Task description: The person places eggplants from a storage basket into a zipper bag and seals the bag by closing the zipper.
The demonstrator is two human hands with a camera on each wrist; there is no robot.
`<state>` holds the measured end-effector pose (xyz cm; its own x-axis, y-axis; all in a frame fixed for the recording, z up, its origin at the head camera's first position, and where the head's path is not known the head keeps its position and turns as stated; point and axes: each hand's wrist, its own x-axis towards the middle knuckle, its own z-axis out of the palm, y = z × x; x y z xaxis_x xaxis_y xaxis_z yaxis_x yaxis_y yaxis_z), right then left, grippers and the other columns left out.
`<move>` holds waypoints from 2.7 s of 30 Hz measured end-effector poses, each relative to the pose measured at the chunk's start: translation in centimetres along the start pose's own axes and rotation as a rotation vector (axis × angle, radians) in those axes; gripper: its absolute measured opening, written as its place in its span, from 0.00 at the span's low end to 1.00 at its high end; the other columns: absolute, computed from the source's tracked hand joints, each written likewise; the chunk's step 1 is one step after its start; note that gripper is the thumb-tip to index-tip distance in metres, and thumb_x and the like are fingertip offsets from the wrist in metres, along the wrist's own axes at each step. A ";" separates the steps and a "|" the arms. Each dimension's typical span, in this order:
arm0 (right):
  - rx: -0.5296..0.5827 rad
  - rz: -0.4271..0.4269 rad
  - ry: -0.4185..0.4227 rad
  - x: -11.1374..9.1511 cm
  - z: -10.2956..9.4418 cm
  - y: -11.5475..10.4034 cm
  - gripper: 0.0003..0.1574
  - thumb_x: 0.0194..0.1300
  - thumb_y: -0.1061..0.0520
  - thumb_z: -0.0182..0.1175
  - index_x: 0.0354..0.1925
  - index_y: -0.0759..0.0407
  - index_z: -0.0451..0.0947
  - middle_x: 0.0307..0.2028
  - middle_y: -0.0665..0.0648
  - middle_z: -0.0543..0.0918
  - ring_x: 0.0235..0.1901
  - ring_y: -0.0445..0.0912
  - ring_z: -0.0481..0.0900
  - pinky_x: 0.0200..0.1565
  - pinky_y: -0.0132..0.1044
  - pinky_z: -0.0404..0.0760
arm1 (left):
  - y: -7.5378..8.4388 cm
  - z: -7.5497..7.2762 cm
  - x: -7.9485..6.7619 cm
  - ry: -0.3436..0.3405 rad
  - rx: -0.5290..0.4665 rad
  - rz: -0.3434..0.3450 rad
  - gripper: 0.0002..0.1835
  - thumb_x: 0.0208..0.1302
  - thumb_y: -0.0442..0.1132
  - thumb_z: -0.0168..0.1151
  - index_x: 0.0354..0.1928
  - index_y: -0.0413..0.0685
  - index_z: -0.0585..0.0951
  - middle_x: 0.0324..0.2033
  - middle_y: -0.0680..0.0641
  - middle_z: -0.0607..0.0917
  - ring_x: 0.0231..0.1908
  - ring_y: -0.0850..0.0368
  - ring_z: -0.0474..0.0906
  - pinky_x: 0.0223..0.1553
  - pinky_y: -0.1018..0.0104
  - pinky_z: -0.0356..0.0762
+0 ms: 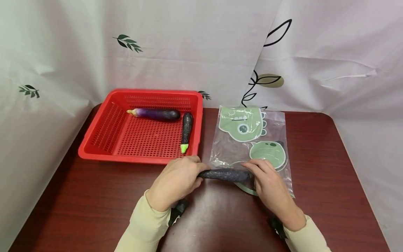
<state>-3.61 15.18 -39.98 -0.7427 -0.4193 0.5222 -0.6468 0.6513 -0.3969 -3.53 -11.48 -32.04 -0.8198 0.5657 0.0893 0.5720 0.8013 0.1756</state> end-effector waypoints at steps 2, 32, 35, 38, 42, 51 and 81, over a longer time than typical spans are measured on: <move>-0.003 0.002 -0.004 0.0 0.0 0.0 0.24 0.58 0.70 0.46 0.49 0.56 0.78 0.45 0.51 0.77 0.42 0.45 0.71 0.46 0.33 0.66 | 0.1 0.1 0.1 -0.003 0.004 0.001 0.13 0.44 0.36 0.66 0.32 0.64 0.82 0.21 0.58 0.72 0.21 0.60 0.72 0.19 0.64 0.66; 0.005 -0.018 0.016 0.0 0.2 0.0 0.22 0.61 0.68 0.44 0.48 0.57 0.79 0.44 0.52 0.77 0.42 0.46 0.72 0.46 0.33 0.67 | 2.1 2.0 0.8 -0.066 0.013 0.020 0.10 0.45 0.43 0.68 0.21 0.53 0.74 0.20 0.54 0.77 0.23 0.54 0.77 0.23 0.58 0.73; 0.004 -0.018 0.014 -0.1 0.2 -0.1 0.22 0.61 0.67 0.44 0.47 0.57 0.79 0.44 0.52 0.77 0.42 0.46 0.72 0.46 0.33 0.67 | 2.3 2.4 1.0 -0.071 0.033 0.024 0.10 0.45 0.44 0.67 0.19 0.53 0.75 0.18 0.54 0.77 0.21 0.53 0.77 0.23 0.57 0.73; -0.002 -0.014 0.011 -0.1 0.2 -0.1 0.21 0.61 0.67 0.45 0.47 0.57 0.79 0.44 0.52 0.77 0.42 0.46 0.72 0.45 0.33 0.67 | 2.5 2.7 1.1 -0.072 0.049 0.038 0.10 0.45 0.45 0.67 0.18 0.53 0.75 0.16 0.54 0.76 0.19 0.52 0.76 0.21 0.58 0.72; -0.007 -0.008 0.006 -0.1 0.1 -0.1 0.21 0.61 0.67 0.46 0.48 0.56 0.79 0.44 0.51 0.77 0.42 0.45 0.72 0.45 0.32 0.67 | 2.8 3.0 1.2 -0.071 0.066 0.051 0.12 0.45 0.45 0.67 0.16 0.53 0.74 0.14 0.54 0.75 0.16 0.53 0.74 0.18 0.59 0.70; 0.002 -0.015 0.008 -0.1 0.2 -0.2 0.22 0.60 0.68 0.46 0.48 0.57 0.79 0.44 0.51 0.77 0.41 0.45 0.72 0.45 0.32 0.67 | 3.2 3.4 1.3 -0.047 0.083 0.057 0.14 0.44 0.45 0.66 0.13 0.54 0.72 0.13 0.54 0.74 0.14 0.53 0.72 0.15 0.60 0.67; 0.003 -0.013 0.005 -0.1 0.3 -0.1 0.22 0.60 0.69 0.47 0.48 0.56 0.79 0.44 0.52 0.77 0.41 0.45 0.72 0.45 0.33 0.67 | 5.2 4.6 1.9 0.079 0.063 -0.047 0.06 0.47 0.41 0.66 0.23 0.49 0.79 0.21 0.51 0.77 0.17 0.53 0.76 0.16 0.61 0.71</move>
<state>-3.51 14.95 -40.15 -0.7332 -0.4244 0.5313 -0.6569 0.6439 -0.3922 -1.92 -5.32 -35.49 -0.8440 0.5120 0.1595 0.5313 0.8388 0.1191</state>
